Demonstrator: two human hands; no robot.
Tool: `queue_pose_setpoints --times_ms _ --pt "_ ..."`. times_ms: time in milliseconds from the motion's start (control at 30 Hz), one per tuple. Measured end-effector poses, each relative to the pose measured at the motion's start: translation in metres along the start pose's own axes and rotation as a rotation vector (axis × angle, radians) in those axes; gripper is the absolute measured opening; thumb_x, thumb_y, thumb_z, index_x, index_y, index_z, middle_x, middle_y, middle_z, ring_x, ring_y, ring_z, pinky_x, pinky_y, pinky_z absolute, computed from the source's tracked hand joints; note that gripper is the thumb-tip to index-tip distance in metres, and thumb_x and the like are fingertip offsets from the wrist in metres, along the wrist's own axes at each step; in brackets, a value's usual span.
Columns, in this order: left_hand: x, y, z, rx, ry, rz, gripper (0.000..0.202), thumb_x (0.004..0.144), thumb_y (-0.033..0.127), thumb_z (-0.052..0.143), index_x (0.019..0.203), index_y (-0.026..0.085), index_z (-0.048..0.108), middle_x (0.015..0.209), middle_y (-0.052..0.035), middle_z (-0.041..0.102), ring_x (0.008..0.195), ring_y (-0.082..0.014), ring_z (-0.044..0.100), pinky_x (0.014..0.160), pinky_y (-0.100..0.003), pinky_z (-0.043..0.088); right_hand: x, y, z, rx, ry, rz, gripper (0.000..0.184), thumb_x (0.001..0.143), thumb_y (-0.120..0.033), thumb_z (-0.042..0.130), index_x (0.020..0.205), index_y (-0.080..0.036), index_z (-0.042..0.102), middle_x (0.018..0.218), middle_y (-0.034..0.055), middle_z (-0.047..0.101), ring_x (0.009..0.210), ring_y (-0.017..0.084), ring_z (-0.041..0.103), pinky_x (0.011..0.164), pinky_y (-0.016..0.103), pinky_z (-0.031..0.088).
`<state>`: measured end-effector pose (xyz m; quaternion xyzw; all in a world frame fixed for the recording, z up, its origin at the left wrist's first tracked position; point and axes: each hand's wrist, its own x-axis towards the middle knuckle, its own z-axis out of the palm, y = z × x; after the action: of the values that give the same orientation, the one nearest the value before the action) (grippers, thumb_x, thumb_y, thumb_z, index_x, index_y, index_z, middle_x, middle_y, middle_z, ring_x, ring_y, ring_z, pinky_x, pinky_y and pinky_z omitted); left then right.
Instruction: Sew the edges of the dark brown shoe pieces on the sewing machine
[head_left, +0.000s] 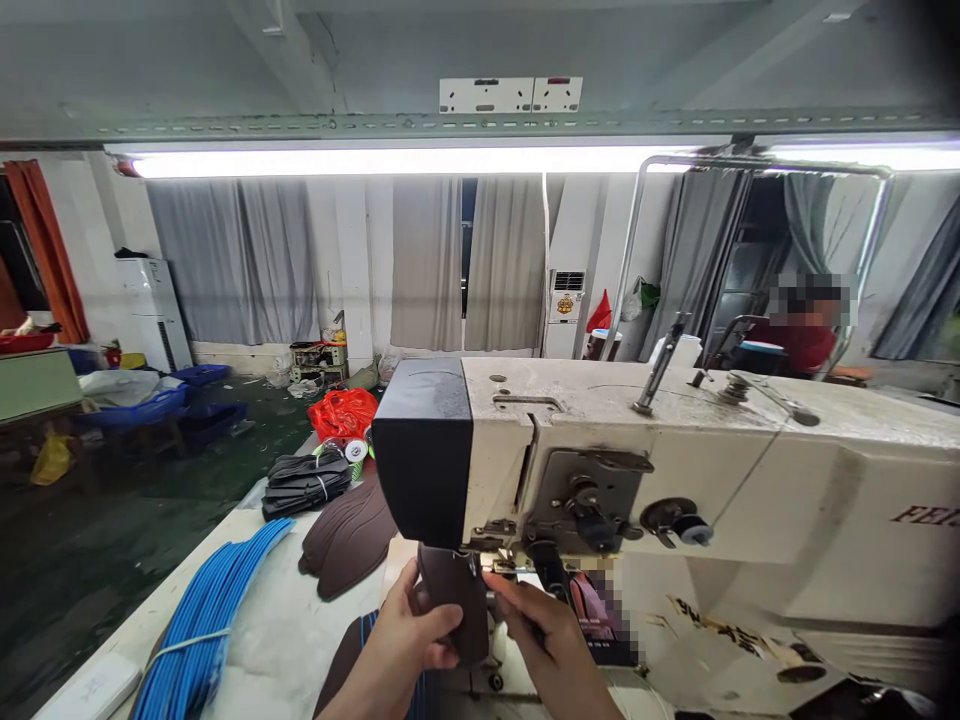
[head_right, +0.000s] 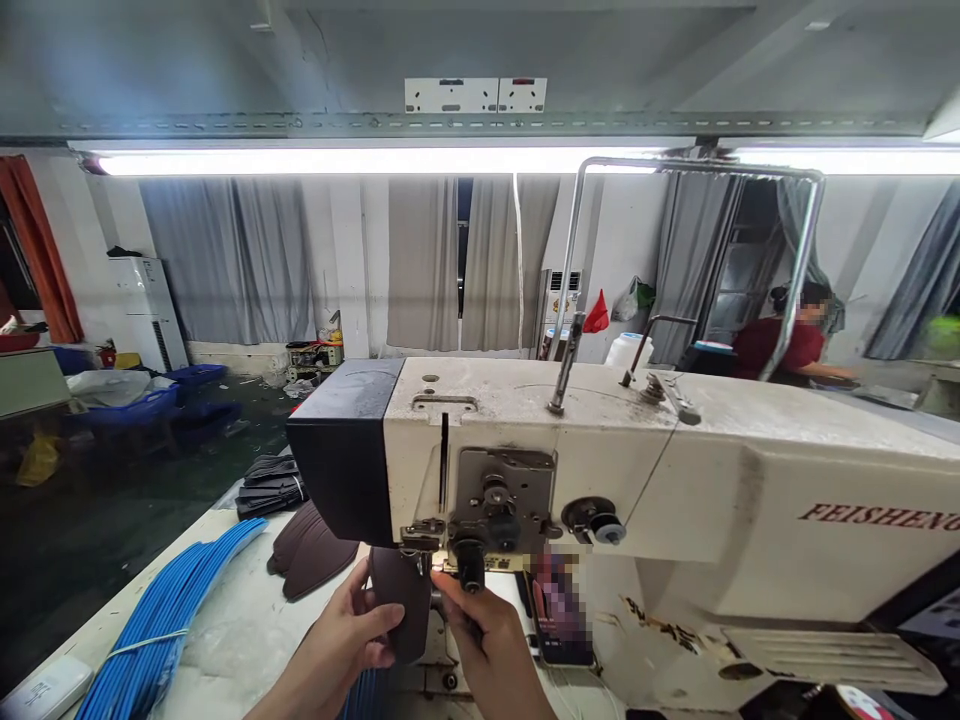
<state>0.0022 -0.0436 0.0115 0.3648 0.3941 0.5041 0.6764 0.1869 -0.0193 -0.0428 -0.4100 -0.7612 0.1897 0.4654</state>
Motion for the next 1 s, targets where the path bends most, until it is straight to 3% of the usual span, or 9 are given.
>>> queue_pose_setpoints --times_ms 133,300,533,833,1000 --pt "0.007 0.0 0.003 0.012 0.034 0.026 0.045 0.061 0.023 0.075 0.101 0.02 0.054 0.067 0.0029 0.063 0.049 -0.0063 0.051 0.045 -0.017 0.039 -0.001 0.001 0.002 -0.001 0.006 0.009 0.031 0.093 -0.03 0.048 0.117 -0.025 0.066 0.074 0.0043 0.07 0.078 0.019 0.067 0.08 0.03 0.053" --pt "0.025 0.0 0.002 0.045 0.091 0.048 0.034 0.058 0.023 0.075 0.083 0.018 0.054 0.067 0.0019 0.064 0.051 -0.0076 0.054 0.047 -0.018 0.041 -0.001 0.0 0.002 0.007 -0.01 0.023 0.032 0.093 -0.032 0.047 0.119 -0.024 0.065 0.076 0.0045 0.069 0.066 0.016 0.064 0.065 0.024 0.054" --pt "0.053 0.001 -0.006 0.06 0.072 0.091 0.025 0.053 0.02 0.076 0.063 0.016 0.053 0.054 0.0052 0.052 0.047 -0.0058 0.046 0.047 -0.019 0.041 -0.001 -0.005 0.001 0.014 0.018 0.016 0.028 0.092 -0.03 0.05 0.114 -0.025 0.068 0.087 0.0052 0.073 0.087 0.019 0.068 0.081 0.027 0.053" --pt "0.055 -0.001 0.001 0.033 0.125 0.149 0.026 0.055 0.02 0.071 0.076 0.017 0.056 0.065 0.003 0.056 0.057 -0.0092 0.052 0.053 -0.021 0.044 0.001 -0.009 0.001 0.047 0.064 -0.057 0.026 0.091 -0.028 0.053 0.112 -0.026 0.068 0.101 0.0054 0.074 0.093 0.019 0.069 0.084 0.026 0.054" --pt "0.056 -0.003 0.002 0.039 0.184 0.161 0.026 0.054 0.018 0.069 0.07 0.019 0.048 0.063 0.0043 0.054 0.057 -0.0087 0.051 0.056 -0.021 0.044 0.001 -0.015 0.001 0.049 0.074 -0.044 0.027 0.092 -0.029 0.051 0.113 -0.026 0.068 0.098 0.0057 0.074 0.093 0.021 0.069 0.084 0.029 0.054"
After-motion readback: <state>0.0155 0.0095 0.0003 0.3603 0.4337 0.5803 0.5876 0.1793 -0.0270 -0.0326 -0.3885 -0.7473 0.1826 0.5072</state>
